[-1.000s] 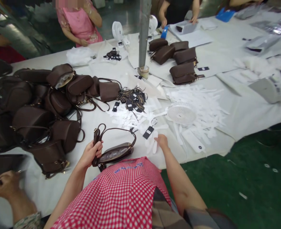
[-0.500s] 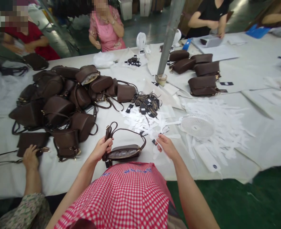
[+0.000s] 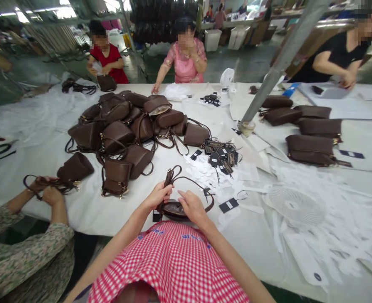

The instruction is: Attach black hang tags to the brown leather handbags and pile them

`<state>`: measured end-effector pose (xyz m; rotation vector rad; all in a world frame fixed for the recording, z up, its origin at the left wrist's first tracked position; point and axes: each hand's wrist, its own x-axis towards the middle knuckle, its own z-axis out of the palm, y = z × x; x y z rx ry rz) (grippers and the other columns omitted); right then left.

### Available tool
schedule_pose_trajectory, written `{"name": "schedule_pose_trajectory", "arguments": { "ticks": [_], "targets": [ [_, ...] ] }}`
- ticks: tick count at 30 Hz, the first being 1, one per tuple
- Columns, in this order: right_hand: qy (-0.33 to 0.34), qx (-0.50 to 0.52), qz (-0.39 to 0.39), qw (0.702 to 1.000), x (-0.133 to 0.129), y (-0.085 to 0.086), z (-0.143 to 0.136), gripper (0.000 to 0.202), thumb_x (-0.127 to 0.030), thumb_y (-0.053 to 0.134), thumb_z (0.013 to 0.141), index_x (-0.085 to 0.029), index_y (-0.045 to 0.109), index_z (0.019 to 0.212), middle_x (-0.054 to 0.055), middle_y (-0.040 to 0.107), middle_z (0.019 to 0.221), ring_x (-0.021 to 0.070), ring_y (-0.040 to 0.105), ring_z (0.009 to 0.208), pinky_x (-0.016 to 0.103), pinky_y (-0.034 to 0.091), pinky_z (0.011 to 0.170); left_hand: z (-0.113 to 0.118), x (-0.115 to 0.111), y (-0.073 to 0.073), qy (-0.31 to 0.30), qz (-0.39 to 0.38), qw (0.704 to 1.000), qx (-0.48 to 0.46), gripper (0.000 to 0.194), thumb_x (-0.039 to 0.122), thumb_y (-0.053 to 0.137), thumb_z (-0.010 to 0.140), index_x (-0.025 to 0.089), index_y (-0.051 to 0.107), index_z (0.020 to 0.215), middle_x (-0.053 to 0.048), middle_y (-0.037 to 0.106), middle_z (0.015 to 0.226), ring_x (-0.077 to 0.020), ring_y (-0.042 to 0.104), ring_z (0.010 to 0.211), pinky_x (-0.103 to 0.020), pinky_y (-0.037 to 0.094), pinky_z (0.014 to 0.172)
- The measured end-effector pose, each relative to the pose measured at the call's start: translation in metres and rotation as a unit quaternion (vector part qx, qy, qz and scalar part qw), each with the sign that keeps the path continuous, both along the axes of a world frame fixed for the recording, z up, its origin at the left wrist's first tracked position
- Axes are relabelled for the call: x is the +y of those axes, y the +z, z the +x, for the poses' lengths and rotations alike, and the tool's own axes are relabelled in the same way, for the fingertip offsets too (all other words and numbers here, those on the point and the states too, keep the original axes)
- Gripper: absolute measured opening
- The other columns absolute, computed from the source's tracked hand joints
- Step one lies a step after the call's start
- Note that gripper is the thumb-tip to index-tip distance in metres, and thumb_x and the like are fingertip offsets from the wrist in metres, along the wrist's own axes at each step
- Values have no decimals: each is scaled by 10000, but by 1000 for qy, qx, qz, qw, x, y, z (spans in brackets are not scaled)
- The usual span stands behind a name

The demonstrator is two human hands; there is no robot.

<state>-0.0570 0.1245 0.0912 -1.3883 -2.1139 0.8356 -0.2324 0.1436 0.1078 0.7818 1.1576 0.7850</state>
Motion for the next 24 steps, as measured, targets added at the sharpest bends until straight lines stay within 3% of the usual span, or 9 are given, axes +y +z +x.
{"name": "schedule_pose_trajectory", "arguments": {
  "ticks": [4,7,9,12,16,20,24],
  "targets": [
    [-116,64,-118,984,5,-6,-3,235,-301,490,845,-176,676,918,36,679,753,159,615,618,299,480,681,3,-3,-1,-13,103,986,127,148,324,470,867,176,467,862,75,434,609,-60,375,452,-188,332,465],
    [-177,128,-161,962,14,-4,-13,170,-327,549,756,-174,623,771,-2,618,621,140,551,532,266,434,573,10,-6,3,-83,214,941,250,116,266,445,889,169,508,885,-9,587,779,-131,554,710,-244,450,668],
    [-192,196,-205,940,18,-1,-21,127,-292,539,707,-174,586,704,-29,552,537,115,476,469,241,369,493,15,-9,7,-142,243,897,341,144,227,414,906,164,521,980,-54,636,892,-174,598,828,-283,464,754],
    [-183,329,-313,872,16,2,-29,124,-245,540,652,-167,569,744,-68,507,519,57,327,385,203,223,398,18,-12,12,-219,233,819,476,297,170,380,913,144,471,1195,-103,656,969,-218,634,871,-316,477,767],
    [-142,462,-398,779,6,7,-32,203,-247,652,616,-169,530,759,-74,513,556,26,308,393,168,181,376,19,-16,14,-270,249,735,571,589,110,367,903,127,197,1467,-149,634,1049,-244,648,914,-338,494,775],
    [-190,524,-399,728,2,9,-36,376,-391,766,630,-193,465,736,-135,354,456,13,242,365,143,152,358,23,-20,14,-261,280,710,591,652,107,344,916,131,76,1509,-138,627,1035,-230,652,896,-316,506,765],
    [-241,537,-369,719,7,7,-42,426,-439,799,606,-200,475,747,-163,281,401,12,193,331,147,138,339,23,-20,8,-247,300,717,578,691,103,351,910,122,21,1517,-154,627,1044,-230,650,902,-328,514,781]
  ]
}}
